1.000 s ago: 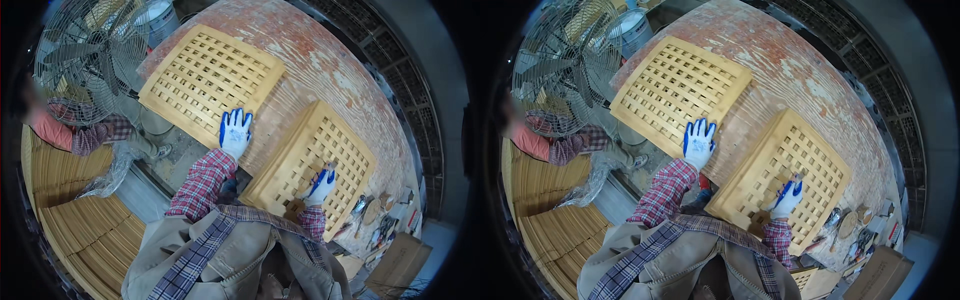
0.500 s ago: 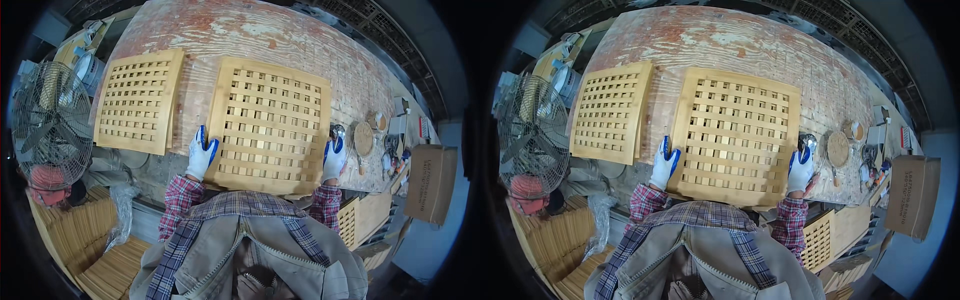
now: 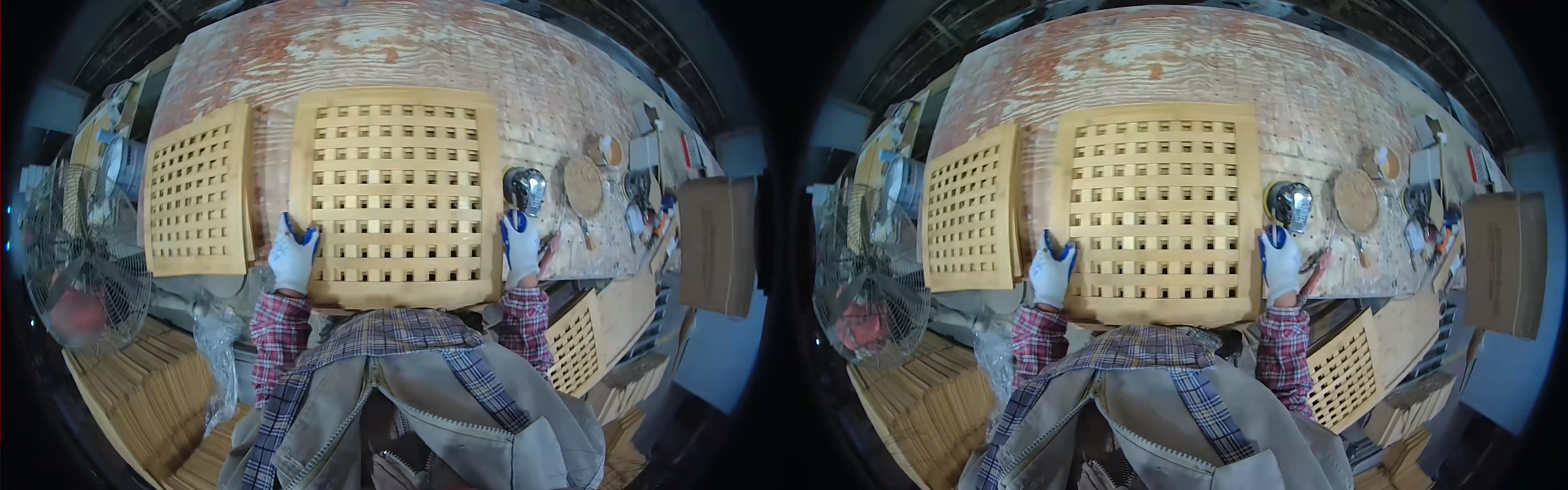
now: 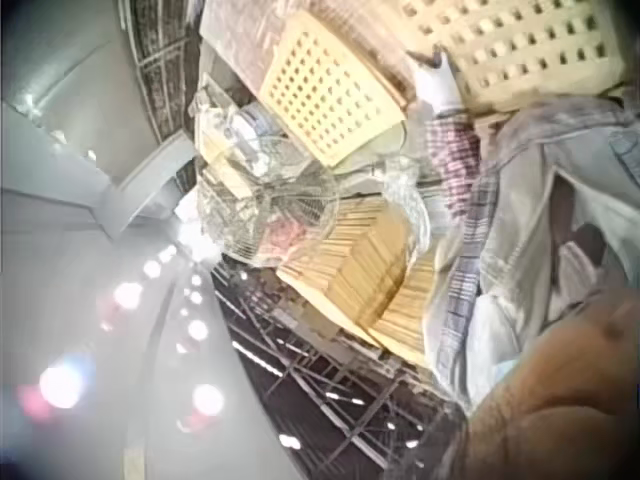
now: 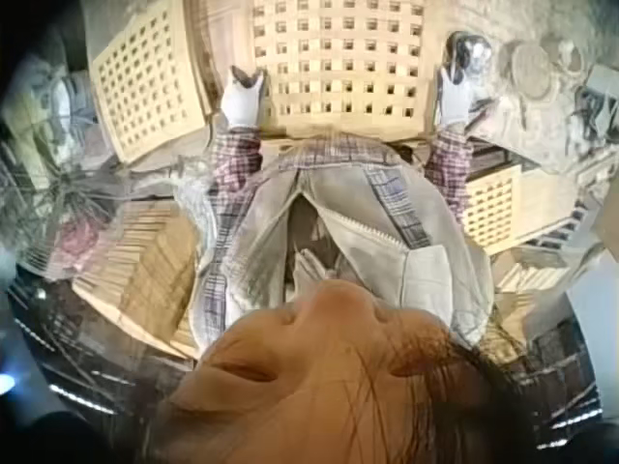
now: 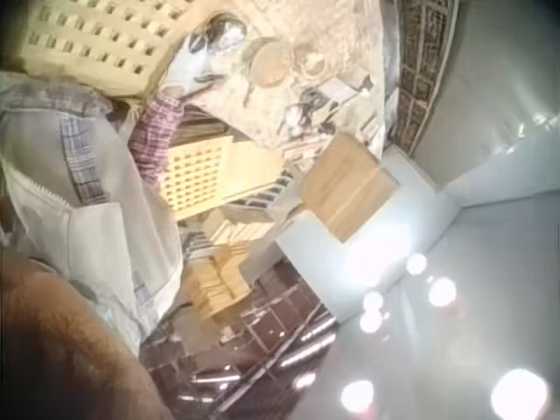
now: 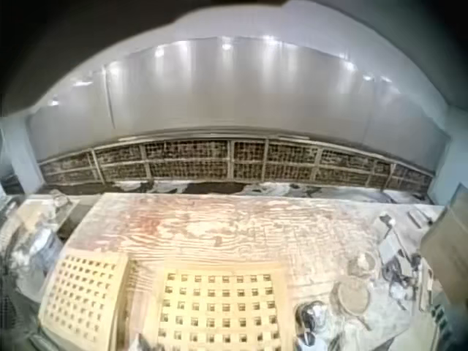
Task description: Sanding the surfaces and edges of square wooden lattice panels using an orbital sander at a workbench.
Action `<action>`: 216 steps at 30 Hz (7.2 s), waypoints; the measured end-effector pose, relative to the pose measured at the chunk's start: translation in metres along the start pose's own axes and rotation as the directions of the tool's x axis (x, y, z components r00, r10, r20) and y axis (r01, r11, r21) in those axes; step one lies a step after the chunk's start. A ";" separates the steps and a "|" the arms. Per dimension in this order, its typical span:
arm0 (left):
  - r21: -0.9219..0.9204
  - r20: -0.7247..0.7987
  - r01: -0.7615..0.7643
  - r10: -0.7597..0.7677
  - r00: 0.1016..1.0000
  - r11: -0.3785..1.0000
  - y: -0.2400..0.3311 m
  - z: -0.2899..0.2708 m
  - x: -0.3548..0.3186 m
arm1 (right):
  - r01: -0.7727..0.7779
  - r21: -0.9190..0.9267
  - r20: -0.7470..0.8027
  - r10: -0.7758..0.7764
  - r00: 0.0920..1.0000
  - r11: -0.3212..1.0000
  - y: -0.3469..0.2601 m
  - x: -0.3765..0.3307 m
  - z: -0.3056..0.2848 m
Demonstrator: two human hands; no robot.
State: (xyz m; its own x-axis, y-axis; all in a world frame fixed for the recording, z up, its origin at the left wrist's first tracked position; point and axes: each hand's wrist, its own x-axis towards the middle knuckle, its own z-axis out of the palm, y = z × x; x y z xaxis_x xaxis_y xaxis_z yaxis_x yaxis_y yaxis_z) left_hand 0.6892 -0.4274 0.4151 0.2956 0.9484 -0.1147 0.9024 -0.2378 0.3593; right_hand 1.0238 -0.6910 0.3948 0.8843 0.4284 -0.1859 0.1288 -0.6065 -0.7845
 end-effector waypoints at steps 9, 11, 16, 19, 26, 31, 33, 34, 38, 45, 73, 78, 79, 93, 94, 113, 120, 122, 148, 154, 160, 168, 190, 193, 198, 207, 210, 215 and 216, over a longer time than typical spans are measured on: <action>0.012 0.017 -0.055 0.055 0.998 0.998 -0.017 0.000 0.021 | -0.078 0.060 -0.034 0.080 0.996 0.995 0.007 0.003 0.015; -0.083 -0.055 -0.121 0.117 0.992 0.989 -0.048 0.015 0.034 | -0.040 0.171 -0.019 0.044 0.999 0.984 -0.006 0.000 0.014; -0.541 0.293 0.096 0.080 0.953 0.836 -0.054 0.009 0.056 | -0.016 0.212 -0.011 0.019 1.000 0.977 0.009 0.009 0.014; -0.579 0.314 0.133 0.070 0.947 0.805 -0.059 0.007 0.060 | -0.022 0.310 -0.012 0.027 1.000 0.951 0.021 0.016 0.016; -0.665 0.194 0.020 0.147 0.970 0.747 -0.087 0.005 0.049 | -0.111 0.478 0.084 0.081 0.993 0.871 0.015 -0.015 0.004; -0.491 0.126 -0.274 0.379 0.917 0.827 -0.113 0.001 0.045 | -0.178 0.446 0.080 0.159 0.984 0.877 0.039 -0.035 -0.008; -0.751 0.375 0.283 0.032 0.927 0.596 -0.093 0.001 0.031 | -0.151 0.350 0.059 0.139 0.989 0.925 0.042 -0.038 -0.010; -0.754 0.490 0.446 -0.041 0.871 0.482 -0.079 -0.004 0.028 | -0.065 0.313 -0.010 0.071 0.997 0.948 0.044 -0.040 -0.008; -0.768 0.492 0.453 -0.034 0.870 0.453 -0.072 -0.017 0.013 | -0.033 0.235 0.058 0.020 0.998 0.971 0.041 -0.034 -0.008; -0.786 0.466 0.412 0.004 0.885 0.460 -0.075 -0.020 0.015 | -0.006 0.150 0.067 -0.005 0.998 0.989 0.039 -0.029 -0.006; -0.294 -0.124 -0.656 0.653 0.747 0.695 -0.052 -0.029 0.000 | 0.117 0.033 -0.110 -0.112 0.988 0.993 0.030 -0.033 0.003; -0.337 -0.052 -0.613 0.636 0.770 0.715 -0.061 -0.024 0.003 | 0.218 -0.141 -0.072 -0.229 0.971 0.966 0.002 -0.033 0.000; -0.328 -0.067 -0.637 0.656 0.752 0.697 -0.056 -0.026 0.003 | 0.203 -0.148 -0.094 -0.218 0.971 0.968 0.002 -0.033 -0.003; -0.350 -0.028 -0.633 0.667 0.744 0.691 -0.068 -0.046 0.001 | 0.251 -0.211 -0.064 -0.269 0.961 0.945 0.000 -0.033 0.005; -0.352 -0.034 -0.626 0.659 0.751 0.696 -0.065 -0.051 0.001 | 0.239 -0.217 -0.050 -0.256 0.965 0.946 -0.002 -0.034 0.006; -0.724 0.203 0.080 0.101 0.974 0.685 -0.035 -0.105 -0.015 | -0.302 0.670 0.380 0.037 0.924 0.678 -0.038 -0.018 -0.035; -0.930 0.131 -0.001 0.335 0.933 0.367 0.002 -0.112 -0.019 | -0.252 0.676 0.279 0.076 0.957 0.692 -0.058 -0.017 -0.040; -0.938 0.119 -0.007 0.340 0.933 0.346 0.004 -0.113 -0.018 | -0.228 0.686 0.247 0.073 0.966 0.691 -0.059 -0.015 -0.041; -0.979 0.078 0.144 0.395 0.915 -0.142 0.082 -0.109 0.108 | 0.424 0.661 -0.359 -0.235 0.903 0.619 -0.167 -0.022 -0.112; -0.904 -0.137 0.155 0.612 0.779 -0.399 0.091 -0.134 0.151 | 0.703 0.330 -0.469 -0.537 0.701 0.629 -0.156 -0.014 -0.116; -0.851 -0.063 0.157 0.394 0.917 -0.501 0.065 -0.115 0.155 | 0.806 -0.100 -0.294 -0.791 0.537 0.584 -0.111 -0.034 -0.080; -0.916 0.398 0.340 0.361 0.843 0.213 0.022 -0.076 0.131 | 0.907 -0.221 0.481 -0.769 0.421 0.359 -0.068 -0.102 0.029; -0.972 0.191 0.218 0.254 0.948 -0.083 -0.034 -0.019 0.117 | -0.140 0.605 0.043 0.144 0.989 0.784 -0.032 0.010 -0.020; -0.962 0.219 0.254 0.274 0.937 -0.099 -0.015 -0.025 0.107 | -0.142 0.658 0.058 0.138 0.989 0.740 -0.026 0.011 -0.018; -0.951 0.240 0.288 0.315 0.918 -0.114 0.006 -0.051 0.086 | -0.114 0.704 0.038 0.124 0.992 0.701 -0.031 0.004 -0.018; -0.951 0.247 0.293 0.323 0.914 -0.101 0.003 -0.047 0.092 | -0.097 0.701 0.008 0.128 0.992 0.707 -0.026 0.006 -0.016; -0.950 0.241 0.293 0.348 0.906 -0.105 0.002 -0.044 0.095 | -0.062 0.703 0.004 0.083 0.997 0.709 -0.021 0.010 -0.013; -0.917 0.258 0.348 0.374 0.891 -0.197 0.005 -0.045 0.096 | -0.095 0.681 0.022 0.110 0.994 0.726 -0.016 0.015 -0.008; -0.917 0.260 0.346 0.360 0.896 -0.199 0.005 -0.044 0.096 | -0.093 0.652 0.007 0.116 0.993 0.753 -0.016 0.015 -0.009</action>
State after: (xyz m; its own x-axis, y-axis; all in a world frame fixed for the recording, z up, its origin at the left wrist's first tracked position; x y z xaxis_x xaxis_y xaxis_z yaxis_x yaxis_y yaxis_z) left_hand 0.7084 -0.3285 0.4470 0.6709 0.7100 -0.2139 -0.3651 0.5674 0.7381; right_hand 1.0389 -0.6809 0.4100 0.8900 0.3597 -0.2802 -0.2777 -0.0597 -0.9588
